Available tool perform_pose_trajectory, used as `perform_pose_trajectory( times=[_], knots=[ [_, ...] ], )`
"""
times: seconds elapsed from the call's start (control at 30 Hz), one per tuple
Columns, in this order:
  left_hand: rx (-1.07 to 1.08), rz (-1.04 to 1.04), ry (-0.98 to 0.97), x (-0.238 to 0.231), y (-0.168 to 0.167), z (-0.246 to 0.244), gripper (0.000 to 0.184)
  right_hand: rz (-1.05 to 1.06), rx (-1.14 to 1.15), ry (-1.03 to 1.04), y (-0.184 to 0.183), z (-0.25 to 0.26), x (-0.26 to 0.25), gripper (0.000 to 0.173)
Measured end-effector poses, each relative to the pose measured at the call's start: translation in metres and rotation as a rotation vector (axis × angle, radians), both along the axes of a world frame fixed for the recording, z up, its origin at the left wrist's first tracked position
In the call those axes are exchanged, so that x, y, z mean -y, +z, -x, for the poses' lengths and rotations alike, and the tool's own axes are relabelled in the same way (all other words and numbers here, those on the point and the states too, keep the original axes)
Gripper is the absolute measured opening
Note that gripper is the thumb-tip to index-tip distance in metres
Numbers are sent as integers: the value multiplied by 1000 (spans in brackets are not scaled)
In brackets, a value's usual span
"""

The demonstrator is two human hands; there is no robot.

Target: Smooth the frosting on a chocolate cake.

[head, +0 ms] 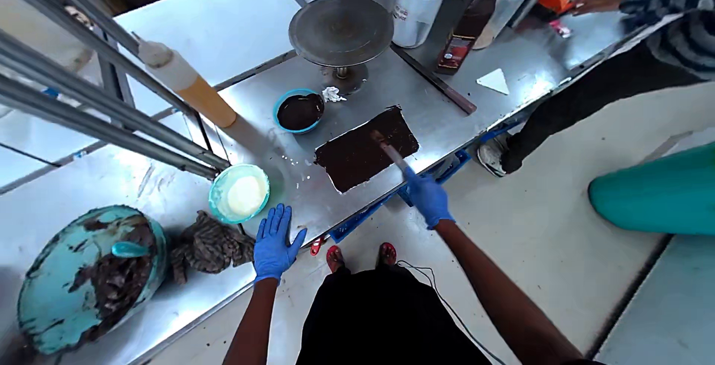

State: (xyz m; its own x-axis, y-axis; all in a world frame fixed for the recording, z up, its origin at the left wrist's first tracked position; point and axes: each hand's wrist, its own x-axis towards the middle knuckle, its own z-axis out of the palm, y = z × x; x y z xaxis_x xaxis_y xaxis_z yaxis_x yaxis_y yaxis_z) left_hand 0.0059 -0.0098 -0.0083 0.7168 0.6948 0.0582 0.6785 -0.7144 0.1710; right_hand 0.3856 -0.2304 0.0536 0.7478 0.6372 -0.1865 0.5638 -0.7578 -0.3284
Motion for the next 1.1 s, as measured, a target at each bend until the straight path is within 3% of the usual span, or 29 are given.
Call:
perform_pose_trajectory(
  times=[0.17,0.3,0.47,0.57,0.63,0.73,0.87,0.93,1.03,1.1],
  knots=[
    [3,2,8,1,2,-1,84,-73,10,-151,2,-33,20,43],
    [-23,1,10,2,3,-1,84,-223,-132,-229,-11,6,8,40],
    [-10,-13,8,2,0,2,84,-192,-212,-50,-10,97,-7,42],
    [-12,-14,11,2,0,2,83,-129,-329,70,-11,127,-13,43],
    [-24,8,16,3,2,1,84,-271,-436,106,-15,134,-8,38],
    [8,85,30,2,7,1,84,-494,-771,5,-4,130,3,36],
    [310,355,219,15,31,7,62,-585,-1499,-164,29,119,15,51],
    [506,496,431,29,53,16,52,-616,-1711,-168,41,118,12,45],
    [889,682,742,39,78,33,43,-655,-1819,-88,51,123,-8,38],
    [1016,746,865,27,87,44,44,-619,-1668,19,57,130,-33,47]
  ],
)
